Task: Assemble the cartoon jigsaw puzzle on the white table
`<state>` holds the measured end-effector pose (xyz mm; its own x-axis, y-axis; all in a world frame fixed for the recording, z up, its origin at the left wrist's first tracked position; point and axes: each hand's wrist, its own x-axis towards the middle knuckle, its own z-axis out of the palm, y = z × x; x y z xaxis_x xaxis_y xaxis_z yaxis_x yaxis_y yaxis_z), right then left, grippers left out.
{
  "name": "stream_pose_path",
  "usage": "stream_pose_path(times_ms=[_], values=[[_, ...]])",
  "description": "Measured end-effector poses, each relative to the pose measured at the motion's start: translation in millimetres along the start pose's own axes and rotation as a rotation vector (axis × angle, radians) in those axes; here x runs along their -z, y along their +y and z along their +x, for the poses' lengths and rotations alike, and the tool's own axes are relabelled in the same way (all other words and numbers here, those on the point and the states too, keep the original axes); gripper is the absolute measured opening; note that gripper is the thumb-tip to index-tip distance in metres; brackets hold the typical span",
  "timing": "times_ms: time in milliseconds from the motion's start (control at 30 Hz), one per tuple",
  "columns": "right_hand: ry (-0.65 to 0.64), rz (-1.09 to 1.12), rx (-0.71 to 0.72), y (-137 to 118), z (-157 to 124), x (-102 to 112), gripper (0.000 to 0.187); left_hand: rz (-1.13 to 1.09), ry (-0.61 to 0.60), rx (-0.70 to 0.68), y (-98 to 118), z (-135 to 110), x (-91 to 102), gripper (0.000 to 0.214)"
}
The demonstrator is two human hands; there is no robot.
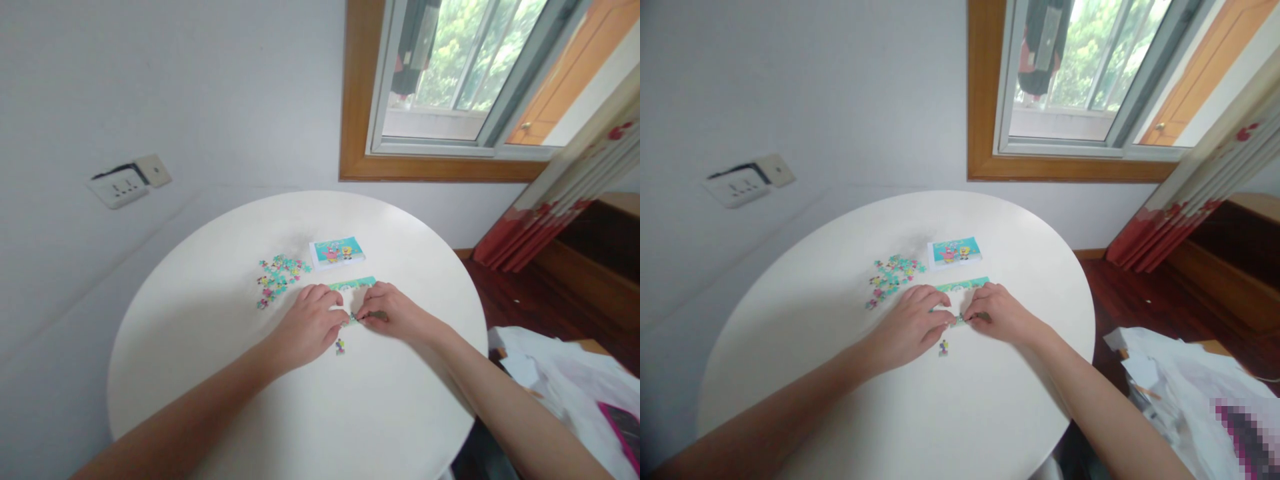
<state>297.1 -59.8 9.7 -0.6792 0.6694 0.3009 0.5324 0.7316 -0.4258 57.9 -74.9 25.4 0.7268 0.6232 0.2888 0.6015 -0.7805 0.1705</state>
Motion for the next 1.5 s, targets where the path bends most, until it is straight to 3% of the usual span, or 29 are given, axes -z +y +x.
stream_pose_path(times_ms=[233,533,767,967,1100,1300,1500], values=[[0.051,0.047,0.021,-0.6,2.0,4.4,0.016,-0.021,0.089,0.037,-14.6,1.5,7.4,0.027],[0.07,0.027,-0.051,2.0,2.2,10.0,0.024,-0.047,0.015,-0.047,-11.1,-1.7,-0.6,0.029],[0.167,0.01,-0.225,17.8,-4.2,21.6,0.027,-0.012,0.028,-0.013,-19.6,-1.2,4.7,0.026],[0.078,0.112,-0.379,34.0,-19.1,38.2,0.028,-0.066,0.039,0.017,-42.8,-2.7,21.9,0.022],[-0.006,0.218,-0.372,41.3,-29.1,42.2,0.053,-0.161,0.0,-0.027,-56.6,-6.5,25.6,0.017],[-0.123,0.25,-0.338,42.6,-35.6,47.7,0.07,-0.101,-0.126,0.019,-71.3,-18.9,15.0,0.066],[-0.152,0.219,-0.324,38.8,-37.1,48.6,0.076,-0.031,-0.192,0.071,-65.0,-19.3,11.7,0.08]])
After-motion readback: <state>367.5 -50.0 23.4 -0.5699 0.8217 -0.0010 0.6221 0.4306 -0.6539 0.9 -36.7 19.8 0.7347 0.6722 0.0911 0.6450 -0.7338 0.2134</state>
